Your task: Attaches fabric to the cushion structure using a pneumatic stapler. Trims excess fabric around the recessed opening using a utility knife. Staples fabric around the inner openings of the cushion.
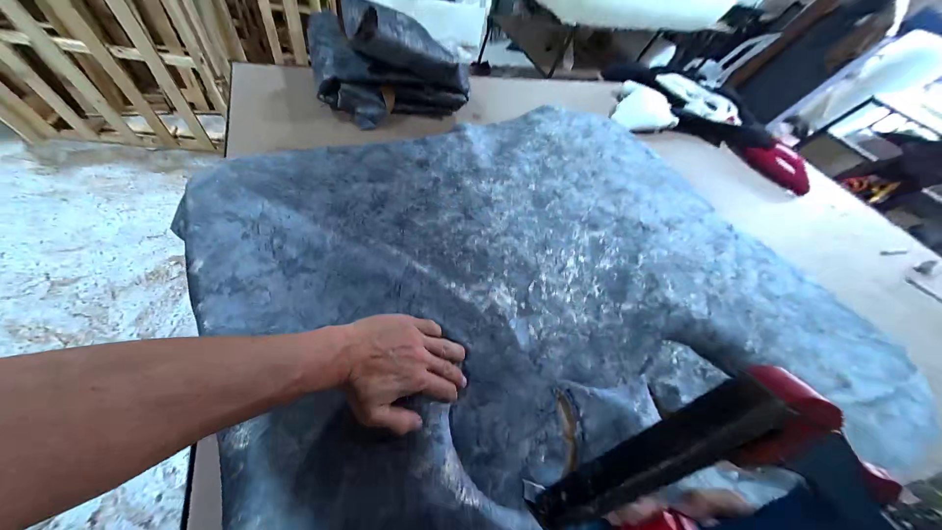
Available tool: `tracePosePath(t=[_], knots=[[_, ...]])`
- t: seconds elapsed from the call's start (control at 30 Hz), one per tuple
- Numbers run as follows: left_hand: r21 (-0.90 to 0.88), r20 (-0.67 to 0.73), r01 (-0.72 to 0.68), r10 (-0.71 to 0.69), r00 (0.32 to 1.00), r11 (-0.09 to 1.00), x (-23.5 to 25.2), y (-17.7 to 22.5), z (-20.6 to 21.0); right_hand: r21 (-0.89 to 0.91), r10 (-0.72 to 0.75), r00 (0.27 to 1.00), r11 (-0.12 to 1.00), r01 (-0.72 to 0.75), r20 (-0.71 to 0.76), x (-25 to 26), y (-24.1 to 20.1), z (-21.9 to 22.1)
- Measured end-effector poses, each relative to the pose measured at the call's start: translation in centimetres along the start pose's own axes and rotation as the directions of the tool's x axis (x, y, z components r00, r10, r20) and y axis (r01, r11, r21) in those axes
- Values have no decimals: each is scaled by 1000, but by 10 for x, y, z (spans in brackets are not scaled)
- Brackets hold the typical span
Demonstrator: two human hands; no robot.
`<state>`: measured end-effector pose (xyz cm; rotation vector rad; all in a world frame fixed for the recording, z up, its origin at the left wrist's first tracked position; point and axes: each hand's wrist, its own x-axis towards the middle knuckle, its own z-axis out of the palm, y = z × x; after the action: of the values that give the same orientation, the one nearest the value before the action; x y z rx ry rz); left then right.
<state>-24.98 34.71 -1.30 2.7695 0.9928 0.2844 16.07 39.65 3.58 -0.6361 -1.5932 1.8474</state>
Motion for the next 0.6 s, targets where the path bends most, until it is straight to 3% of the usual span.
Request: tracePosePath(t=[0.13,0.27,0.37,0.47,0.6], knots=[[-38,-53,55,-57,997,998,-5,-5,7,-97,-171,985,980,173,29,82,18,18],[-4,-92,110,-110,990,994,-5,-1,17,-144,-195,969,965,217,154,122,49,13],[-4,-81,122,-122,989,993,-4,-3,17,-279,-124,946,937,211,300,126,42,12],[1,-76,130,-129,989,992,-3,-3,15,-414,-137,946,874,255,294,118,47,-4],[-4,-114,144,-144,983,990,-3,3,15,-308,-183,890,893,328,417,118,56,-9]])
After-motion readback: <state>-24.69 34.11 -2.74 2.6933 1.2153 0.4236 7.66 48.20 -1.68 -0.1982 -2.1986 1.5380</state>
